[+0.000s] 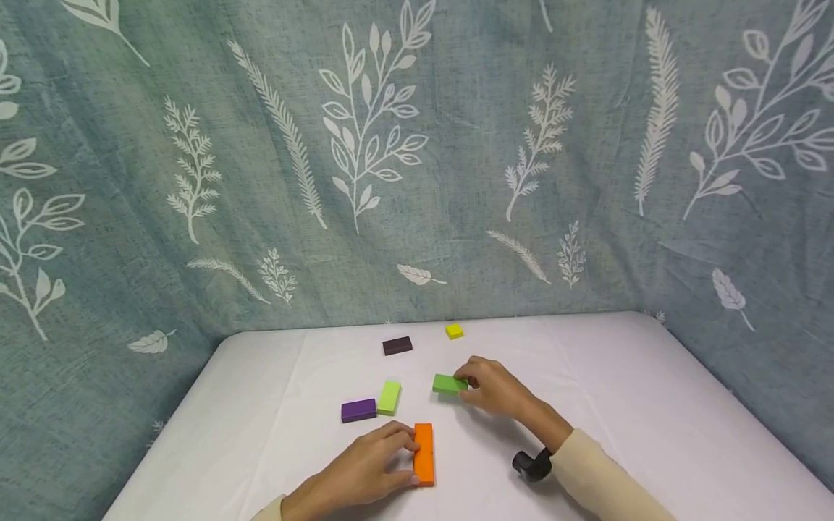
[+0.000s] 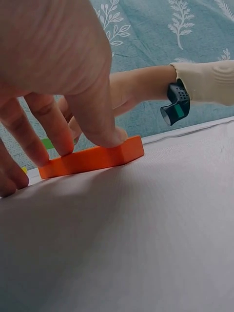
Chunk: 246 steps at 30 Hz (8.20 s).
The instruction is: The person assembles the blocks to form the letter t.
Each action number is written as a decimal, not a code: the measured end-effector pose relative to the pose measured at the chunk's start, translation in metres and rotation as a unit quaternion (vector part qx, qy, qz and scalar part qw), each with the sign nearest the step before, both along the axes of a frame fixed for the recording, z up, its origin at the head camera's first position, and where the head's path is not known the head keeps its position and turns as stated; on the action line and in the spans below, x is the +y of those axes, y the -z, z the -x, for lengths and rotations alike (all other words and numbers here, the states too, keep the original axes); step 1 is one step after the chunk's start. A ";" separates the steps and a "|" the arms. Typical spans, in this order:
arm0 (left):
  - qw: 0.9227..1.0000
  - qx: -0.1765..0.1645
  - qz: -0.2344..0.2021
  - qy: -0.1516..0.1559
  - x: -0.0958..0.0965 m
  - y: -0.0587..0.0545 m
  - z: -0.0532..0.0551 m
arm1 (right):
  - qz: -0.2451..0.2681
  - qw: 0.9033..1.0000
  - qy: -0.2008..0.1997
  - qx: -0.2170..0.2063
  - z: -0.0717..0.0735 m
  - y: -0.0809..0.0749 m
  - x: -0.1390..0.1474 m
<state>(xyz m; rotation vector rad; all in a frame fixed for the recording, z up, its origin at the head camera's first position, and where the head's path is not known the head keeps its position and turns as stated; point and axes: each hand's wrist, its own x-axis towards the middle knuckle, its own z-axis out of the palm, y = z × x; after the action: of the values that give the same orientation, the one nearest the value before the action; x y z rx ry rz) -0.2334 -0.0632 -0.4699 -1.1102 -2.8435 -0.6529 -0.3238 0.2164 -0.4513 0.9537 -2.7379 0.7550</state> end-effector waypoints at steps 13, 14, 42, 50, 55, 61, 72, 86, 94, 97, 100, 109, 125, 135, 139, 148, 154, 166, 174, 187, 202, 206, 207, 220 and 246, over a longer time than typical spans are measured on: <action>1.000 -0.005 -0.007 0.003 0.000 0.003 0.001 | 0.009 0.999 -0.037 -0.004 -0.015 0.006 -0.013; 1.000 -0.003 -0.006 0.004 -0.001 0.004 0.001 | 0.009 0.999 -0.039 -0.006 -0.016 0.006 -0.013; 1.000 0.000 -0.004 0.001 -0.001 0.001 -0.001 | -0.007 0.997 -0.042 -0.058 -0.022 0.020 -0.015; 1.000 -0.006 -0.004 -0.001 0.000 -0.002 0.000 | -0.005 0.997 -0.046 -0.060 -0.022 0.018 -0.015; 1.000 -0.001 -0.001 0.003 -0.001 -0.002 0.000 | 0.000 0.997 -0.050 -0.056 -0.021 0.021 -0.013; 1.000 -0.008 -0.001 0.004 0.000 0.000 -0.001 | -0.002 0.997 -0.045 -0.058 -0.022 0.024 -0.010; 1.000 -0.015 0.004 -0.007 0.000 0.000 -0.003 | -0.006 0.996 -0.050 -0.070 -0.022 0.022 -0.011; 0.998 -0.056 -0.005 -0.003 -0.001 -0.007 0.003 | -0.008 0.997 -0.051 -0.063 -0.019 0.022 -0.011; 0.989 -0.052 -0.099 -0.093 -0.003 -0.022 0.021 | -0.006 0.997 -0.054 -0.057 -0.021 0.019 -0.013; 0.985 -0.035 -0.106 -0.131 -0.005 -0.027 0.030 | -0.006 0.997 -0.048 -0.062 -0.021 0.017 -0.012; 0.981 -0.043 -0.109 -0.152 -0.007 -0.026 0.037 | -0.004 0.996 -0.045 -0.071 -0.021 0.018 -0.012; 0.975 -0.052 -0.091 -0.197 -0.010 -0.013 0.041 | 0.001 0.995 -0.055 -0.078 -0.020 0.021 -0.012; 0.968 -0.034 -0.085 -0.234 -0.013 -0.007 0.055 | -0.007 0.996 -0.044 -0.075 -0.021 0.019 -0.015; 0.971 -0.040 -0.060 -0.227 -0.010 -0.004 0.067 | -0.004 0.996 -0.056 -0.067 -0.021 0.022 -0.012; 0.973 -0.045 -0.050 -0.222 -0.009 -0.004 0.071 | -0.002 0.996 -0.056 -0.066 -0.022 0.023 -0.012; 0.969 -0.069 -0.051 -0.232 -0.010 -0.002 0.075 | -0.004 0.995 -0.057 -0.078 -0.023 0.023 -0.014; 0.969 -0.068 -0.060 -0.229 -0.010 -0.006 0.076 | -0.005 0.996 -0.050 -0.074 -0.023 0.020 -0.015; 0.973 -0.057 -0.088 -0.206 -0.013 -0.007 0.077 | -0.012 0.996 -0.053 -0.069 -0.022 0.017 -0.015; 0.978 -0.086 -0.085 -0.169 -0.017 -0.012 0.071 | -0.014 0.996 -0.048 -0.077 -0.022 0.018 -0.015; 0.985 -0.100 -0.095 -0.107 -0.025 -0.016 0.066 | -0.015 0.995 -0.047 -0.082 -0.021 0.020 -0.014; 0.986 -0.103 -0.082 -0.099 -0.016 -0.014 0.067 | -0.013 0.996 -0.049 -0.072 -0.023 0.020 -0.014; 0.987 -0.099 -0.085 -0.091 -0.015 -0.013 0.066 | -0.014 0.996 -0.050 -0.070 -0.023 0.020 -0.014; 0.987 -0.099 -0.086 -0.089 -0.015 -0.013 0.066 | -0.014 0.996 -0.047 -0.073 -0.023 0.020 -0.014; 0.988 -0.096 -0.084 -0.084 -0.013 -0.012 0.066 | -0.014 0.996 -0.043 -0.078 -0.023 0.019 -0.014; 0.986 -0.109 -0.087 -0.087 -0.012 -0.012 0.063 | -0.020 0.996 -0.035 -0.077 -0.022 0.019 -0.013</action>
<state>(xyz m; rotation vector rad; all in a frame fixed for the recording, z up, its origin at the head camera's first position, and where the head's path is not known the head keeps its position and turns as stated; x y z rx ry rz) -0.2969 -0.0750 -0.4579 -0.7990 -2.9417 -1.0439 -0.3022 0.2034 -0.4699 1.0446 -2.8749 0.8219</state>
